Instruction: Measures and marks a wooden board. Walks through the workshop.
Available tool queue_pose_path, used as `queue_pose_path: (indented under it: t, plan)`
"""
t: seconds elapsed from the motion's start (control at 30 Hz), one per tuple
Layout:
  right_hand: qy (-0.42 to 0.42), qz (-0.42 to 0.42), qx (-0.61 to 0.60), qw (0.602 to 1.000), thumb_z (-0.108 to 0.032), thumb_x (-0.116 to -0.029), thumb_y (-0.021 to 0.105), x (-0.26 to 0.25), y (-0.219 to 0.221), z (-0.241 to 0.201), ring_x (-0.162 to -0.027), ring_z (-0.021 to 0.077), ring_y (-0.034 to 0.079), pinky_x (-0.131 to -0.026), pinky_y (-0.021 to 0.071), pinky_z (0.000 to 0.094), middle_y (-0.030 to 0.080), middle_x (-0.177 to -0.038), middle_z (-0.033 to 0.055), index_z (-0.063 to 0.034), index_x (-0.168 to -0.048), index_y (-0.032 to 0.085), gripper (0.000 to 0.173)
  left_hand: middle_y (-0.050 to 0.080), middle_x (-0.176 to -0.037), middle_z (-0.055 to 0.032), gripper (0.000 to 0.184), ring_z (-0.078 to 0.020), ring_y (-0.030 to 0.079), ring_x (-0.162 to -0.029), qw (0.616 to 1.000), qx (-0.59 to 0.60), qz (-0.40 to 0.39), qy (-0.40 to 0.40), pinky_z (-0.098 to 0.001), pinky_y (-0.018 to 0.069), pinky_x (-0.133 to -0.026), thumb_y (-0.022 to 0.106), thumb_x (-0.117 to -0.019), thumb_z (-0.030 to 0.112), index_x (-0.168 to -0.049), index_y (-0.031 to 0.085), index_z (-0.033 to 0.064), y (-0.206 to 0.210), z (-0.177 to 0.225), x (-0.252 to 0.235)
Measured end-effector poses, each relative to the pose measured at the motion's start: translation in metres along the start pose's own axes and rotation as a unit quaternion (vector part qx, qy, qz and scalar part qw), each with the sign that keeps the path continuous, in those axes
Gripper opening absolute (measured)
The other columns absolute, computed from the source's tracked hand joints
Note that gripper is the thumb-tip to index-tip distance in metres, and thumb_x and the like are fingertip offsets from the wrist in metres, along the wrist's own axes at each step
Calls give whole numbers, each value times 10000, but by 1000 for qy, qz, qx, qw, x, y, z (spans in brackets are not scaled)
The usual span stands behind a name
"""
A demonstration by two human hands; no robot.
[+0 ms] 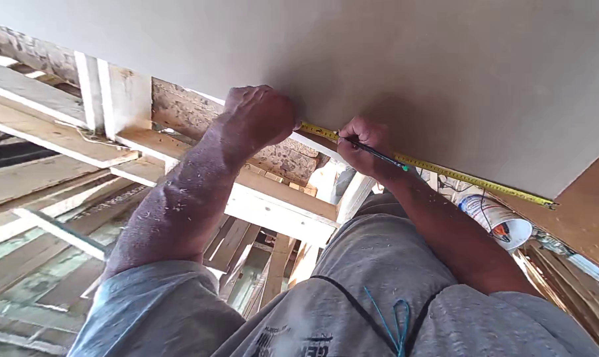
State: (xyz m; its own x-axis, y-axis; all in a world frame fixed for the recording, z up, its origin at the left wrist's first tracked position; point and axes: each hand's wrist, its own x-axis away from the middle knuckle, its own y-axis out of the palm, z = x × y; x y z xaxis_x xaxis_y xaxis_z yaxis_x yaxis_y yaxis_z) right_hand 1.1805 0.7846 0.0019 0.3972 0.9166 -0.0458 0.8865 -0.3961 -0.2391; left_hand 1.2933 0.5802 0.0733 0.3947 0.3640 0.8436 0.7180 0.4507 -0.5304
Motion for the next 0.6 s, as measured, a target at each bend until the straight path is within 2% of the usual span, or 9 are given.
queue_pose_path:
  t: [0.27,0.6]
  plan:
    - [-28,-16,24,999,16,-827,669,-7,20,7,-653,109,642,-562,543,250,675,-740,72,-16,-769,659,67,674,-843,-164,438,-404,679,-849,1000,7,-27,13,-625,488,-624,524,-1020,487,-820,674,127,1,-2,-1]
    - [-33,-35,49,998,2,-841,668,-8,22,10,-680,119,647,-593,552,265,674,-745,67,-22,-766,667,79,667,-837,-155,434,-393,677,-838,999,16,-24,19,-603,484,-617,518,-1016,473,-801,664,126,0,-4,-1]
